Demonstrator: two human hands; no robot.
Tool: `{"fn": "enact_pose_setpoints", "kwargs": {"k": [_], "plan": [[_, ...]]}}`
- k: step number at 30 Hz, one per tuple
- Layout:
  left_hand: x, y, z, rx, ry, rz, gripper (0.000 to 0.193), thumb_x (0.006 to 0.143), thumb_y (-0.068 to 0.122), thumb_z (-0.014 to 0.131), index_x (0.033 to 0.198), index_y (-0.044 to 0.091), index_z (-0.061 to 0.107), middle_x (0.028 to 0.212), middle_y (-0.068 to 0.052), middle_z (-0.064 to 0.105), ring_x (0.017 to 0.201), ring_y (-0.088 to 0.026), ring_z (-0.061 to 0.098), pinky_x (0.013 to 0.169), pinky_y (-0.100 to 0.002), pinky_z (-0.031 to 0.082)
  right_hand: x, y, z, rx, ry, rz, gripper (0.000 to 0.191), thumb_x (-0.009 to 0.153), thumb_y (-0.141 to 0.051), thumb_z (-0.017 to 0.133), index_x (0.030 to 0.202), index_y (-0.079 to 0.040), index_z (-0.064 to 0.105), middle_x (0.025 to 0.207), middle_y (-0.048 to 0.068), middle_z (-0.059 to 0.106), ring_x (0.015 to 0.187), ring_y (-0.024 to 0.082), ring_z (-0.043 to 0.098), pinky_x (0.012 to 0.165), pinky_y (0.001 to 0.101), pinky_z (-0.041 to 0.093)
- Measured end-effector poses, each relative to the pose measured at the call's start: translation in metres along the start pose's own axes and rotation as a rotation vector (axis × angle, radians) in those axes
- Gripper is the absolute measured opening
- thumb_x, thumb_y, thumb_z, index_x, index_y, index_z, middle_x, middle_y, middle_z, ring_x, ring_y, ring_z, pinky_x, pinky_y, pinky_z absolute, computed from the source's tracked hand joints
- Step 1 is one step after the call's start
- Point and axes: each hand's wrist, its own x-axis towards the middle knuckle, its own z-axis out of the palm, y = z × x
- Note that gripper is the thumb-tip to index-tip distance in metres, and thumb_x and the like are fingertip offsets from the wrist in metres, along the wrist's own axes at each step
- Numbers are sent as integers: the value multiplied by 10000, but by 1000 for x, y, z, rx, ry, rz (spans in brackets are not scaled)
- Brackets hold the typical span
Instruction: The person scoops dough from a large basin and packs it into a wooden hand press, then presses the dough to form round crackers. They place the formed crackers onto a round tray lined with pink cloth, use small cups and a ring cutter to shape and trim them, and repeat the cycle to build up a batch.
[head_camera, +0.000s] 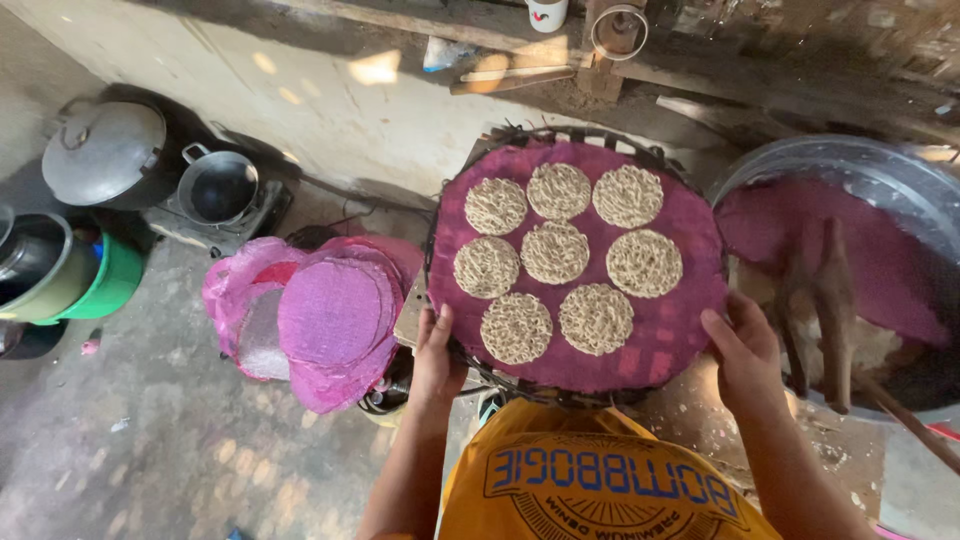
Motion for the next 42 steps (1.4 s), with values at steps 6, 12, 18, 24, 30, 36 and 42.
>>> {"fn": "enact_pose_setpoints", "kwargs": {"k": [6,12,18,24,30,36,42], "plan": [[8,27,6,-140,-31,161,366,1063,203,573,1407,108,491,1354,-78,621,1236,-249,606,1063,-466,506,42,-10,23,152,-285,-391,472,1105,-250,566,1500,-7,476,1448,79,588,1337,150,598,1166,287,494],[0,59,0,-172,-21,334,397,1057,215,570,1435,114,502,1386,-78,619,1270,-248,613,1093,-461,508,56,-8,56,-624,-380,-321,318,909,-241,698,1148,-30,693,1140,104,707,1053,228,707,933,397,590],[-15,83,-8,-178,7,387,396,1065,221,577,1438,112,498,1380,-75,617,1262,-258,612,1082,-476,507,71,13,91,-1613,-576,-518,436,737,-155,739,1157,-64,670,1168,137,675,1131,350,625,971,458,544],[-24,76,-11,-169,-4,389,416,1051,204,574,1447,104,497,1396,-84,617,1276,-257,613,1097,-468,508,81,20,102,-1870,-727,-576,336,893,-185,608,1225,-152,654,1230,95,661,1175,319,616,929,453,559],[-20,72,-5,-163,34,371,417,1046,181,581,1445,101,487,1380,-90,620,1260,-265,614,1075,-466,518,102,15,123,-1269,-759,-27,451,927,-285,668,1352,-137,647,1400,119,656,1265,304,625,1048,450,509],[-20,72,8,-170,29,330,377,1060,184,575,1417,91,498,1359,-97,628,1231,-259,628,1056,-463,526,114,17,115,-1007,-825,-224,578,876,-314,729,1399,-112,589,1453,94,598,1309,255,563,1077,427,464],[-29,91,17,-180,33,328,375,1053,183,571,1413,102,504,1358,-90,631,1224,-255,632,1049,-460,528,110,19,118,-920,-775,-277,566,962,-352,601,1463,-99,526,1520,111,526,1373,269,498,1110,442,420]]}}
